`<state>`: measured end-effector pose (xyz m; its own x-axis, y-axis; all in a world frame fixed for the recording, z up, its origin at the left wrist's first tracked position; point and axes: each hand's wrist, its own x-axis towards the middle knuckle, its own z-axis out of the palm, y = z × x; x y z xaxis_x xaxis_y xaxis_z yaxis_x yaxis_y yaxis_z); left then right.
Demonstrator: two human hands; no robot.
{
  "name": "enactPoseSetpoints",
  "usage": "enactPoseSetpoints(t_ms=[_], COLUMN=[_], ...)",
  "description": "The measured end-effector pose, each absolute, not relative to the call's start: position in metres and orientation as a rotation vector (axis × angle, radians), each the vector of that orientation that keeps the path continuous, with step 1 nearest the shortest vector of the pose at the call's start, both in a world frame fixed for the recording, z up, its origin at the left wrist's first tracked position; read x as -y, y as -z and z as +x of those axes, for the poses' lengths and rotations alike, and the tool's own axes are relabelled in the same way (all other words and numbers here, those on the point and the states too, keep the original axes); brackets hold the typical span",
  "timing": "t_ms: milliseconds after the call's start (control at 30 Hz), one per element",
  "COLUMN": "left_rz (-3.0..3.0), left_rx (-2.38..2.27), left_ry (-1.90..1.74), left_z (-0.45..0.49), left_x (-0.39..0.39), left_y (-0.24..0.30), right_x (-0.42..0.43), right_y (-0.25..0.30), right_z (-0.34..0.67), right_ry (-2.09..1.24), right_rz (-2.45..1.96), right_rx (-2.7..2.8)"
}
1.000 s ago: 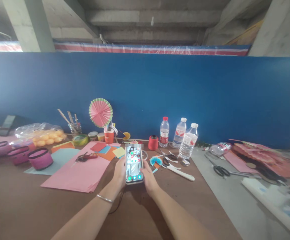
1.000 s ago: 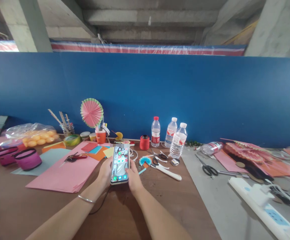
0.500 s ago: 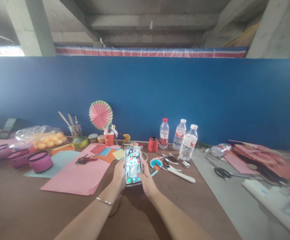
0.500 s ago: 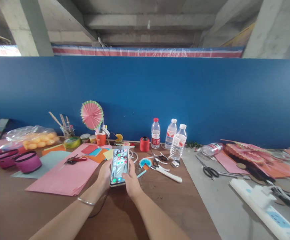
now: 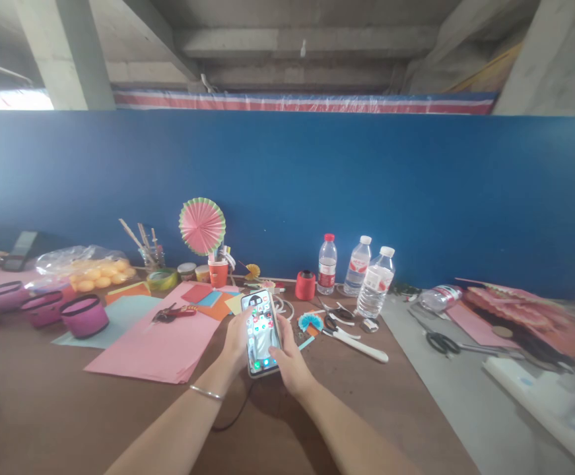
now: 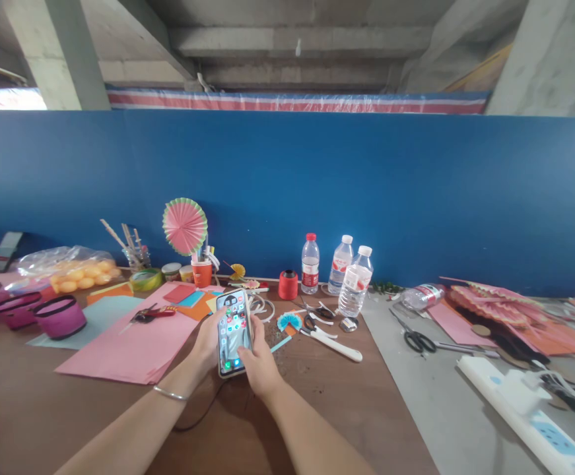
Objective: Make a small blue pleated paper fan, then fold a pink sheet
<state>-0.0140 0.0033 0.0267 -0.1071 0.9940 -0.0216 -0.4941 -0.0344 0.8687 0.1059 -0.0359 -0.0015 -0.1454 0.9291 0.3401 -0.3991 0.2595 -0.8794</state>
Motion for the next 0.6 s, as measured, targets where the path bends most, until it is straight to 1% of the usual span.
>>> enactPoseSetpoints(t_ms=[200, 333, 467, 600], left_rz=[0.863, 0.970, 1.108, 1.124], left_rx=[-0.744, -0.693, -0.681, -0.698], left_ry=[-1.452, -1.436, -1.416, -1.426], left_z=[-0.004, 0.000, 0.002, 0.002], left_x=[0.003, 0.009, 0.012, 0.013], left_y=[-0.030, -0.035, -0.040, -0.040], right_x=[0.023, 0.019, 0.019, 0.020], right_y=[0.007, 0.008, 0.009, 0.009], right_z=[0.106, 0.109, 0.110, 0.110], right_ry=[-1.372, -1.440, -1.436, -1.438], right_rz=[-0.661, -0.588, -0.588, -0.578], right_rx=[0.915, 0.802, 0.766, 0.785])
